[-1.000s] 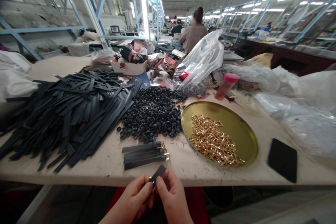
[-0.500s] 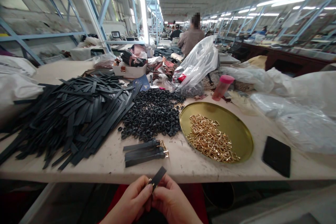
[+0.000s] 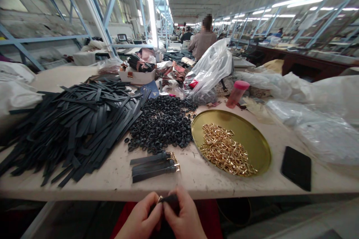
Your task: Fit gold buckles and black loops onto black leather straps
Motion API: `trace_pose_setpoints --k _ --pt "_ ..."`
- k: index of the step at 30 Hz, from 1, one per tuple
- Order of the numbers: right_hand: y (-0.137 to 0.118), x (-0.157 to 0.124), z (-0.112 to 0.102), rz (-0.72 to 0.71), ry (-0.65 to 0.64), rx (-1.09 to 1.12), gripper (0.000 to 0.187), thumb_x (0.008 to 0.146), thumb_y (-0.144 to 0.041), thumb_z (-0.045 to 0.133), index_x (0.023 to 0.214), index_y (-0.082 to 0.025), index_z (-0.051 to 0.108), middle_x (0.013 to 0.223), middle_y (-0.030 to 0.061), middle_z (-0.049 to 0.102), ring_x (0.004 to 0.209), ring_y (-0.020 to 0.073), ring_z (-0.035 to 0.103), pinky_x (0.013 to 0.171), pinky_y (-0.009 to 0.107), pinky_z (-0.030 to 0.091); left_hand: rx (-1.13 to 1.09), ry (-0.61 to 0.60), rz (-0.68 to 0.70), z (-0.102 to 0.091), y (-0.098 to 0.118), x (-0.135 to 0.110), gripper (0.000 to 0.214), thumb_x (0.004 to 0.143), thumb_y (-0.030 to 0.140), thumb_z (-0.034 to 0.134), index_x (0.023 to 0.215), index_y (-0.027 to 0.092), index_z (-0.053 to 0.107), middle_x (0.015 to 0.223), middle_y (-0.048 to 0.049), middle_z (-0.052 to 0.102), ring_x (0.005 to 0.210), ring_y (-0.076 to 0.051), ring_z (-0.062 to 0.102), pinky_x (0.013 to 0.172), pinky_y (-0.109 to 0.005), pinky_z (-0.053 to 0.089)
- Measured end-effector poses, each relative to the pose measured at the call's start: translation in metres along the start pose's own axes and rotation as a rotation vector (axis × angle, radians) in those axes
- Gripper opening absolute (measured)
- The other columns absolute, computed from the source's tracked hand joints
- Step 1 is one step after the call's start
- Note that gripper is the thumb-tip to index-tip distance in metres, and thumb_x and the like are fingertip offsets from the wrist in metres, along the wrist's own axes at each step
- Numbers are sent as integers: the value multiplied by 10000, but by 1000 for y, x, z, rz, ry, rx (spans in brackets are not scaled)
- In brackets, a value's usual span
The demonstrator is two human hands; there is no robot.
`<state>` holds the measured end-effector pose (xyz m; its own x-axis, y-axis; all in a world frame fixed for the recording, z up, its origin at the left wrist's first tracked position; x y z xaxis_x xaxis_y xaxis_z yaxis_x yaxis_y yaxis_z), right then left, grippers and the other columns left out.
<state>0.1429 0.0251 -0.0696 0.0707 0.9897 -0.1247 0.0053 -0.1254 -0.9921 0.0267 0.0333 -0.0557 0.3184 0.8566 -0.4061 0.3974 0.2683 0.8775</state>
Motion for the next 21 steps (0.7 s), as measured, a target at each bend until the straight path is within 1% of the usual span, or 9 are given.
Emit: trace_pose_setpoints --k 2,3,7,10,13,15,17,19,21 --pt "-6 7 -3 -62 -10 -116 126 643 -213 621 619 -196 499 578 -55 454 548 109 415 520 216 325 56 -40 33 -2 3 5 192 776 333 426 639 203 395 559 41 469 538 -112 425 522 -213 314" --pt "-6 11 -3 -50 -23 -118 131 640 -211 617 616 -197 489 569 -59 445 541 107 407 514 214 318 80 -75 47 -2 4 9 198 772 344 433 637 202 402 565 39 474 547 -115 428 521 -213 312" --pt "5 26 3 62 -94 32 174 667 -321 606 641 -199 485 547 -61 424 526 105 393 499 213 311 94 -146 44 -7 8 26 276 770 421 452 608 200 414 530 48 457 540 -114 417 494 -204 282" --pt "4 36 3 31 -175 45 238 701 -427 582 689 -195 530 580 -43 469 546 115 425 511 220 323 1 -88 17 -13 10 38 270 750 427 495 630 199 415 512 61 459 503 -104 415 489 -196 283" --pt "-7 55 -8 -10 -278 -74 291 736 -478 540 720 -189 569 597 -24 517 555 129 461 508 229 335 -33 -14 86 -20 15 48 172 729 343 527 808 194 489 572 61 512 545 -114 462 538 -197 325" --pt "-21 78 -23 -82 -242 -262 280 792 -450 486 755 -189 582 618 -10 544 572 142 494 521 238 357 4 -47 134 -18 18 53 199 755 310 486 909 191 524 629 45 543 605 -126 494 579 -202 346" --pt "-39 105 -39 -226 -73 -629 210 853 -334 436 765 -196 568 684 15 576 642 158 539 578 252 388 30 -84 120 -16 16 57 196 785 326 440 862 183 550 627 37 538 612 -129 498 582 -204 352" --pt "-48 127 -38 -387 33 -1094 132 849 -220 443 805 -198 566 749 37 597 696 176 556 617 267 388 13 -52 74 -18 12 61 201 786 361 436 783 183 528 576 49 499 569 -122 477 560 -202 349" --pt "-43 142 -31 -438 64 -1273 115 819 -139 470 777 -194 561 748 54 596 688 193 553 605 281 372 -17 24 38 -22 9 62 198 776 385 445 741 195 488 527 68 454 522 -114 447 537 -202 343"
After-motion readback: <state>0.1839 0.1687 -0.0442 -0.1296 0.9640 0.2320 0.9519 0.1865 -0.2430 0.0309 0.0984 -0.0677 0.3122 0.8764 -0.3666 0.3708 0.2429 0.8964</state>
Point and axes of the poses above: each hand's wrist, its own x-axis towards the middle knuckle, its own z-axis out of the palm, y = z × x, the point moved 7 cm from there along x, towards the middle knuckle
